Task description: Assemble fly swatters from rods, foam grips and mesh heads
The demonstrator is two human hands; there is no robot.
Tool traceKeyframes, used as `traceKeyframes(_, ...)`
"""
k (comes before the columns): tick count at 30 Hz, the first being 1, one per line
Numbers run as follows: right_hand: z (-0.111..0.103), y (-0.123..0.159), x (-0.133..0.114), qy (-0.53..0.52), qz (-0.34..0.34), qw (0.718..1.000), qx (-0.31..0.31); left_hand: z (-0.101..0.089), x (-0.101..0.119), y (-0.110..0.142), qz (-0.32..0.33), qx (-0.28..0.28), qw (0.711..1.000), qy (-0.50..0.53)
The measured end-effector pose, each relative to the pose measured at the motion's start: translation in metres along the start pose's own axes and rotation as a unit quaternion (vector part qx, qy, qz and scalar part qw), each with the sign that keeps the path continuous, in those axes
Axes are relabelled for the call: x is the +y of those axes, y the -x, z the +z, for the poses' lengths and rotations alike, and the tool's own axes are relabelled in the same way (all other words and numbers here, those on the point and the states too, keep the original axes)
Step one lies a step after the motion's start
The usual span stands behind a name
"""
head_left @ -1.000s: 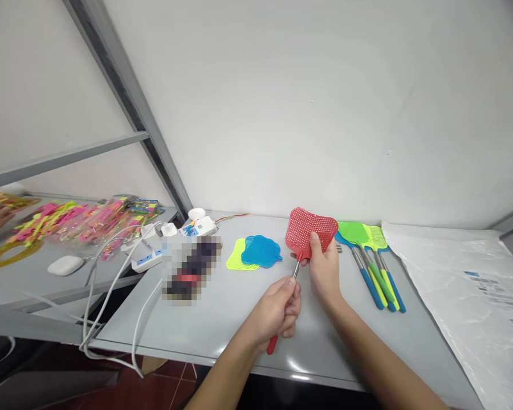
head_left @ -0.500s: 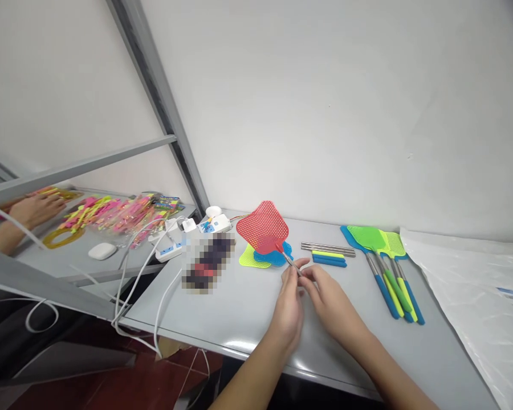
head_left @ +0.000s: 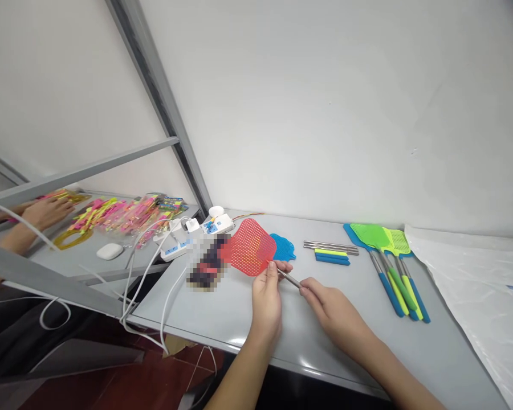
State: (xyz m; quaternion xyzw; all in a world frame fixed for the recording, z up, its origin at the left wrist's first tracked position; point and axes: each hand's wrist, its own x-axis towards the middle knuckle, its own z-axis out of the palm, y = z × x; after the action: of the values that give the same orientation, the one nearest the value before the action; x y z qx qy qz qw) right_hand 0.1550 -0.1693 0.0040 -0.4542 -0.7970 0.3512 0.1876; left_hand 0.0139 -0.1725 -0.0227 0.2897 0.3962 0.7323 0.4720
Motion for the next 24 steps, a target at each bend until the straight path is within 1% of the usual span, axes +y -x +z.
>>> traceKeyframes(4,-0.008,0.008,0.005,0.032,0.012,0.999,-0.007,0.001,0.013,-0.010,0.021,0.011,0.997,0.073)
traceKeyframes(6,-0.015,0.015,0.010,0.044,0.023,0.999,-0.014,-0.001,0.020,-0.017,0.026,0.027,0.994,0.099)
traceKeyframes(9,-0.026,0.022,0.018,0.049,0.036,0.998,-0.021,-0.003,0.023,-0.026,0.006,0.039,0.993,0.115)
traceKeyframes(11,-0.032,0.023,0.020,0.054,0.047,0.997,-0.015,-0.001,0.019,-0.026,-0.022,0.026,0.993,0.112)
traceKeyframes(14,-0.035,0.016,0.017,0.057,0.051,0.997,-0.005,0.006,0.005,-0.017,-0.050,-0.012,0.996,0.071)
traceKeyframes(16,-0.033,0.007,0.012,0.061,0.032,0.998,0.000,0.012,-0.004,-0.006,-0.070,-0.053,0.996,0.029)
traceKeyframes(18,-0.030,-0.002,0.007,0.079,0.008,0.997,0.007,0.017,-0.010,0.002,-0.075,-0.072,0.995,0.010)
traceKeyframes(19,-0.029,-0.006,0.005,0.090,-0.001,0.996,0.008,0.019,-0.010,0.004,-0.068,-0.066,0.995,0.008)
traceKeyframes(21,-0.028,-0.009,0.003,0.113,-0.007,0.994,0.009,0.019,-0.006,0.002,-0.040,-0.029,0.998,0.023)
traceKeyframes(24,-0.031,-0.003,0.008,0.130,0.003,0.991,0.001,0.012,0.012,-0.015,0.019,0.042,0.995,0.087)
